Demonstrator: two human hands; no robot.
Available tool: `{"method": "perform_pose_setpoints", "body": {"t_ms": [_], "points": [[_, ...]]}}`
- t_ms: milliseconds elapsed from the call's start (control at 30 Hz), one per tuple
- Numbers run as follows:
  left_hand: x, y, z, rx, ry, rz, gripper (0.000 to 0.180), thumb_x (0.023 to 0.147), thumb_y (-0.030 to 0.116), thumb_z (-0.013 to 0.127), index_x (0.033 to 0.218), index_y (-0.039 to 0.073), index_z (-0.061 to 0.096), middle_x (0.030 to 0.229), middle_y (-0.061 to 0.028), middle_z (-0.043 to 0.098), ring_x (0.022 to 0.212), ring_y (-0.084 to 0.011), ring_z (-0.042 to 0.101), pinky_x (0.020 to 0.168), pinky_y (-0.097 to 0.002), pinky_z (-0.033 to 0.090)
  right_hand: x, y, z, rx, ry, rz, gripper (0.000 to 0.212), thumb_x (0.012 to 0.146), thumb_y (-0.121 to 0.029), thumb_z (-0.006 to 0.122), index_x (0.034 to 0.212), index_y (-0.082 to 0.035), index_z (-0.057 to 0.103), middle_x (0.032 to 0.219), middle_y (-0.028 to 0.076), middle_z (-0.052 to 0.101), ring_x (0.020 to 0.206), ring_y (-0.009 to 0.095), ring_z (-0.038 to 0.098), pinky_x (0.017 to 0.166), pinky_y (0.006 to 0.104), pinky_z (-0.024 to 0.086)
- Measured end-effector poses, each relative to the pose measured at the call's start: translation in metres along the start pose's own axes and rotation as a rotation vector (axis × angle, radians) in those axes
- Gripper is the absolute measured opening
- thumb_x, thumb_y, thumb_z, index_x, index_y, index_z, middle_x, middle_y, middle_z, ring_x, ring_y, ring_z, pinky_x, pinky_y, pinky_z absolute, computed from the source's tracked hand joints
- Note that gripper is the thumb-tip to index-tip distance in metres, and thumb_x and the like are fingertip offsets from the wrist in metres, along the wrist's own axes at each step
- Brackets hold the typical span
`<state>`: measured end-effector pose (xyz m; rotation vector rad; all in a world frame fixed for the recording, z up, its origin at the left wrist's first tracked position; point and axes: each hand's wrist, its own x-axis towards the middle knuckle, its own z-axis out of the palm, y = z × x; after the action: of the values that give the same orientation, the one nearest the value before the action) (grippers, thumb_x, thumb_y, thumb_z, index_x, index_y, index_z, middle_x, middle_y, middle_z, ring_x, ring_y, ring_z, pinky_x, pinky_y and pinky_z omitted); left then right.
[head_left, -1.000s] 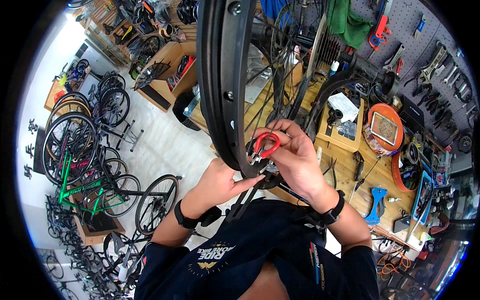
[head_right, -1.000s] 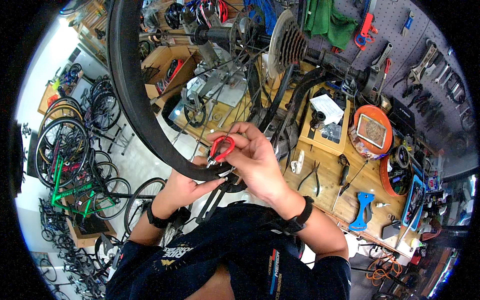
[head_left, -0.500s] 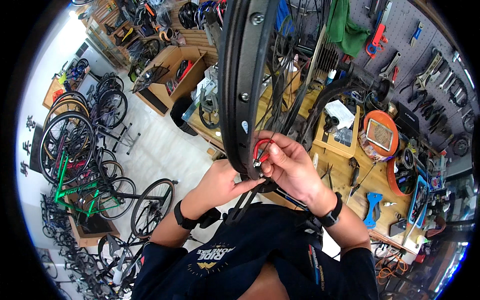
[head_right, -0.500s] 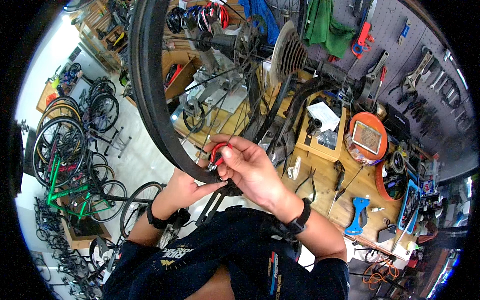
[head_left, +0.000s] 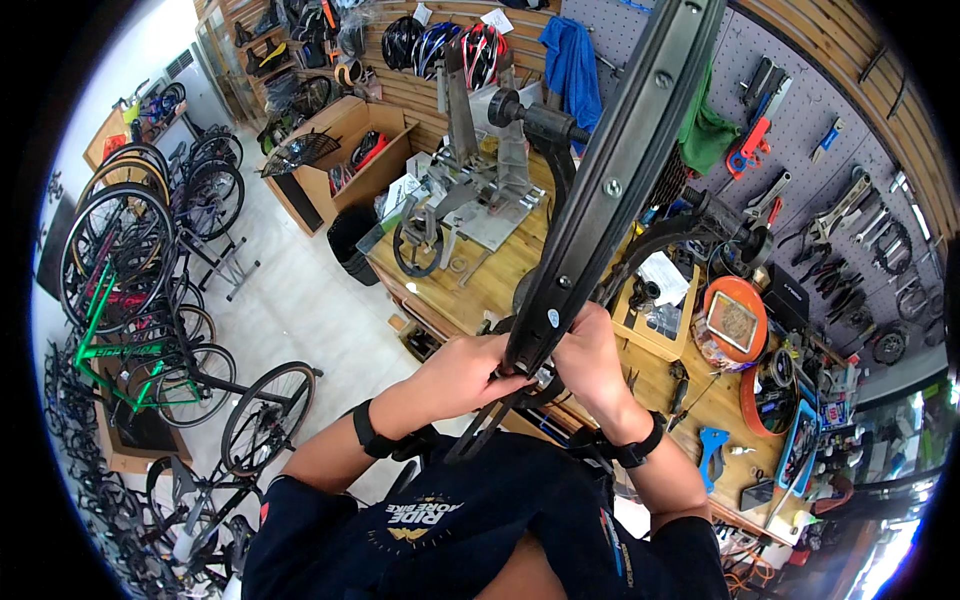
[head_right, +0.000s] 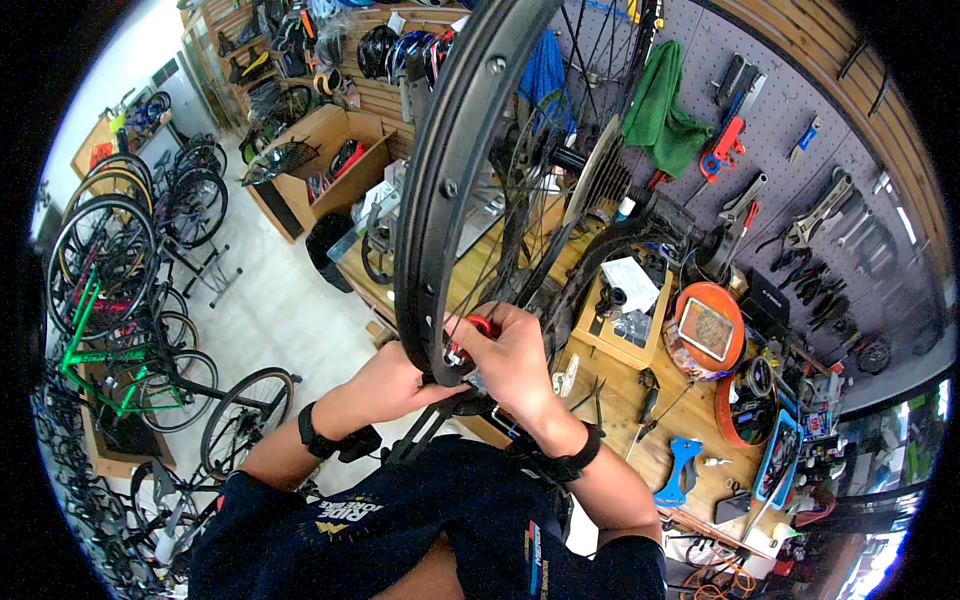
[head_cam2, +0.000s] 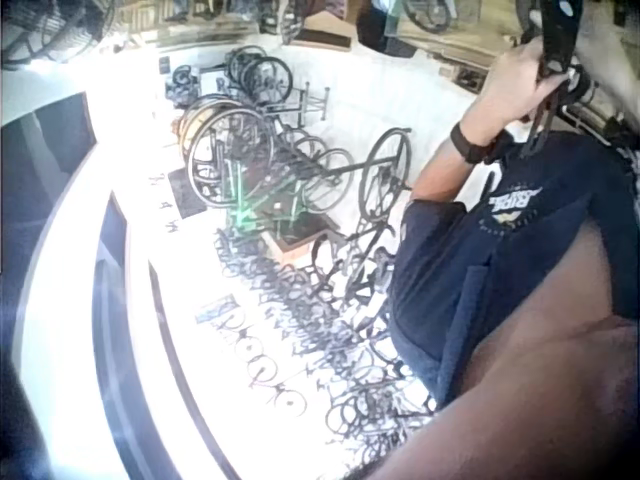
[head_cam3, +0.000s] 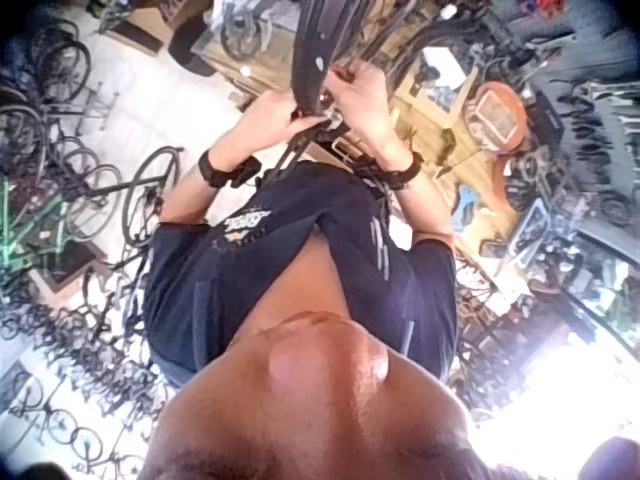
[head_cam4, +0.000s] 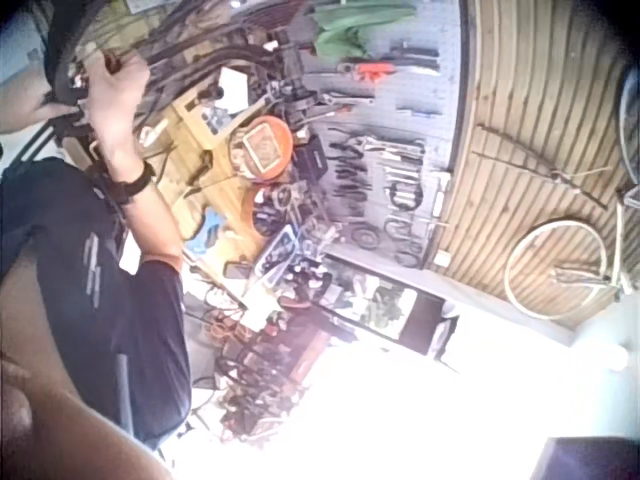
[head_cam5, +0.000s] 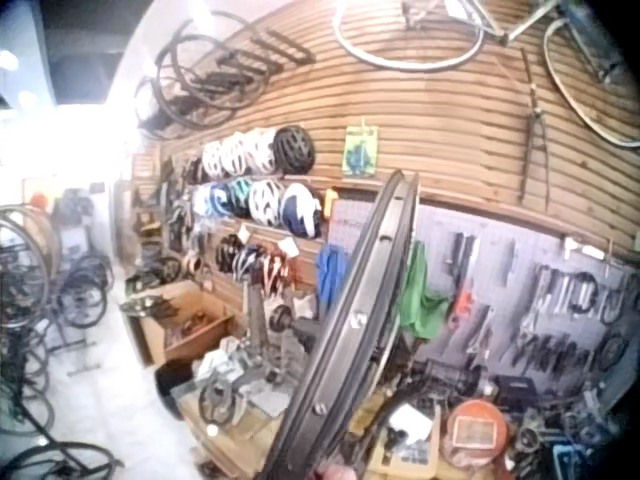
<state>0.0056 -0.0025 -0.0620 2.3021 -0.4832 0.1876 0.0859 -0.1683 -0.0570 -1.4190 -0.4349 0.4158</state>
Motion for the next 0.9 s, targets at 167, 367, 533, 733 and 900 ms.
{"method": "perform_pose_setpoints", "body": {"t_ms": [167, 367, 533, 733, 900], "points": [[-0.005, -0.005, -0.005, -0.002, 0.008, 0.006, 0.030, 0.084, 0.025, 0.074, 0.101, 0.004, 0.063, 0.083, -0.0142, 0.067, 0.076, -0.0335, 0.067, 0.065, -0.0403, 0.053, -0.001, -0.013, 0.007, -0.230, 0.064, -0.098, 0.020, 0.092, -0.013, 0.069, 0.087, 0.006, 0.063, 0.072, 0.002, 0.062, 0.063, 0.007, 0.052, 0.056, 0.0246, 0.044], [-0.004, 0.021, -0.046, -0.157, 0.159, 0.110, 0.031, 0.080, 0.024, 0.079, 0.098, 0.002, 0.067, 0.081, -0.0120, 0.067, 0.073, -0.0276, 0.068, 0.065, -0.0345, 0.053, 0.004, -0.021, -0.007, -0.038, -0.129, 0.138, 0.027, 0.090, -0.024, 0.073, 0.102, -0.001, 0.065, 0.078, 0.000, 0.061, 0.069, 0.007, 0.058, 0.059, 0.0219, 0.046], [0.002, 0.030, -0.070, -0.298, 0.226, 0.204, 0.031, 0.081, 0.013, 0.078, 0.106, -0.002, 0.067, 0.089, -0.0116, 0.071, 0.077, -0.0221, 0.070, 0.070, -0.0310, 0.054, 0.002, -0.013, -0.010, -0.024, -0.149, 0.109, 0.026, 0.093, -0.022, 0.069, 0.106, -0.001, 0.063, 0.086, 0.002, 0.064, 0.077, 0.009, 0.061, 0.066, 0.0223, 0.049], [0.013, 0.052, -0.083, -0.311, 0.244, 0.299, 0.039, 0.079, 0.015, 0.079, 0.111, -0.004, 0.064, 0.093, -0.0133, 0.069, 0.082, -0.0240, 0.068, 0.073, -0.0317, 0.053, -0.001, -0.033, 0.016, 0.014, -0.095, 0.028, 0.016, 0.090, -0.002, 0.062, 0.103, 0.005, 0.068, 0.092, 0.009, 0.072, 0.082, 0.015, 0.067, 0.077, 0.0283, 0.055], [0.017, 0.055, -0.073, -0.229, 0.259, 0.282, 0.029, 0.083, 0.009, 0.075, 0.107, -0.002, 0.064, 0.081, -0.0097, 0.062, 0.070, -0.0202, 0.061, 0.063, -0.0316, 0.047, 0.014, 0.011, -0.012, 0.059, -0.216, 0.158, 0.014, 0.092, -0.007, 0.062, 0.104, 0.000, 0.066, 0.080, 0.000, 0.065, 0.068, 0.006, 0.057, 0.060, 0.0194, 0.045]]}}
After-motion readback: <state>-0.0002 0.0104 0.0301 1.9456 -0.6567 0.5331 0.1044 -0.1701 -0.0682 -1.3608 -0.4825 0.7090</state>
